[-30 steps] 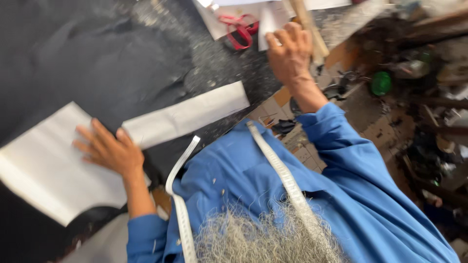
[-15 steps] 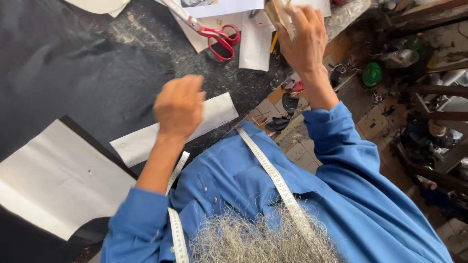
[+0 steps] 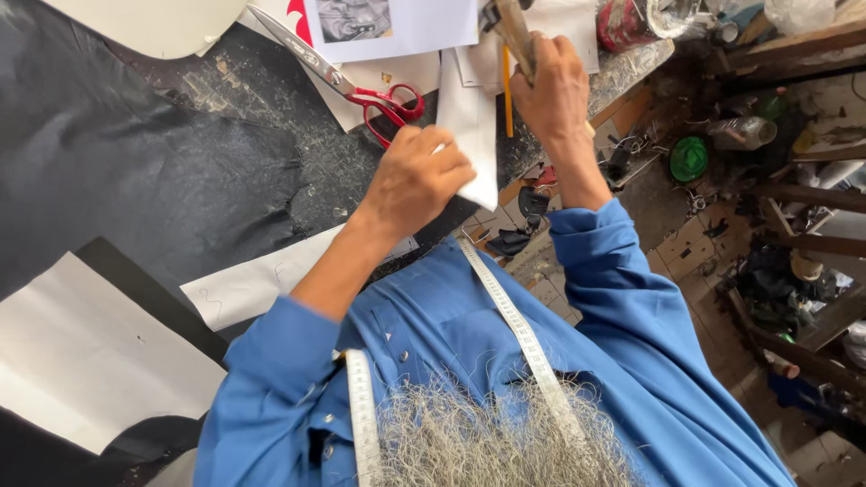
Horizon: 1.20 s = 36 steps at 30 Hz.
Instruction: The person lays out a large piece of black fabric on a worktable, places paper pattern pieces on top, and uses a measuring tape and pencil to mark measurements on the fabric. The person adjusts the pattern and tape repeatedly to ensure accuracy.
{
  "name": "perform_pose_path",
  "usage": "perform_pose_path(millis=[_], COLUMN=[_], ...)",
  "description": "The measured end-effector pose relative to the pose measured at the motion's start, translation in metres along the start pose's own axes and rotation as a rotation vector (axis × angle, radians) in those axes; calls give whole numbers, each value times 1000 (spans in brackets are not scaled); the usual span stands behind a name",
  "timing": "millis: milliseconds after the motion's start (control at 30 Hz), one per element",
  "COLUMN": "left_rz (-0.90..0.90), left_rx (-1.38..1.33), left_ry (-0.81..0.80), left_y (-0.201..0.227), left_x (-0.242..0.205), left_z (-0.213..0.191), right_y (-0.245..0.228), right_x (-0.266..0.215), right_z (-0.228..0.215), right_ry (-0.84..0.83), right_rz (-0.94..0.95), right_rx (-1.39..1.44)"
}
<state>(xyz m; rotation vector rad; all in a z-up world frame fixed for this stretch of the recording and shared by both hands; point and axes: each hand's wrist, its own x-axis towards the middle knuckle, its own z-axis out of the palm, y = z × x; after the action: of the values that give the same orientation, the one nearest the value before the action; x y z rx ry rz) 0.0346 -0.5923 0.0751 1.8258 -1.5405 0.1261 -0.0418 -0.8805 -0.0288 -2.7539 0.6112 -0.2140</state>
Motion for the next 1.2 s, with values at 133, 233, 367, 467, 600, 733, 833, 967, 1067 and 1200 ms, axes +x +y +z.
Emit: perform_pose_path(millis=[133, 233, 367, 467, 600, 733, 833, 967, 1067, 1200], left_rz=[-185, -404, -522, -509, -492, -737, -893, -993, -1027, -1108], left_rx=[-71, -17, 29, -98, -163, 155, 369, 415, 405, 398], left_ry=[88, 204, 325, 370, 394, 312, 121, -109, -179, -266], left_y=[27, 43, 48, 46, 39, 29, 25, 23, 21, 22], left_x=[-36, -72, -115, -137, -184, -275, -334, -379, -388, -385], left_z=[-81, -131, -172, -187, -205, -226, -208, -172, -158, -158], right_y=[-1, -39, -132, -217, -291, -300, -306, -330, -335, -340], right_x=[7, -1, -31, -59, -67, -89, -126, -174, -195, -227], right_z=[-16, -50, -99, -100, -72, -63, -44, -10, -15, -37], right_ry=[91, 97, -114, -214, -55, -23, -18, -121, -173, -298], right_rz=[-163, -181, -364, -836, -950, -776, -818, -782, -710, -566], right_rx=[-30, -146, 426, 459, 219, 280, 87, -154, -97, 295])
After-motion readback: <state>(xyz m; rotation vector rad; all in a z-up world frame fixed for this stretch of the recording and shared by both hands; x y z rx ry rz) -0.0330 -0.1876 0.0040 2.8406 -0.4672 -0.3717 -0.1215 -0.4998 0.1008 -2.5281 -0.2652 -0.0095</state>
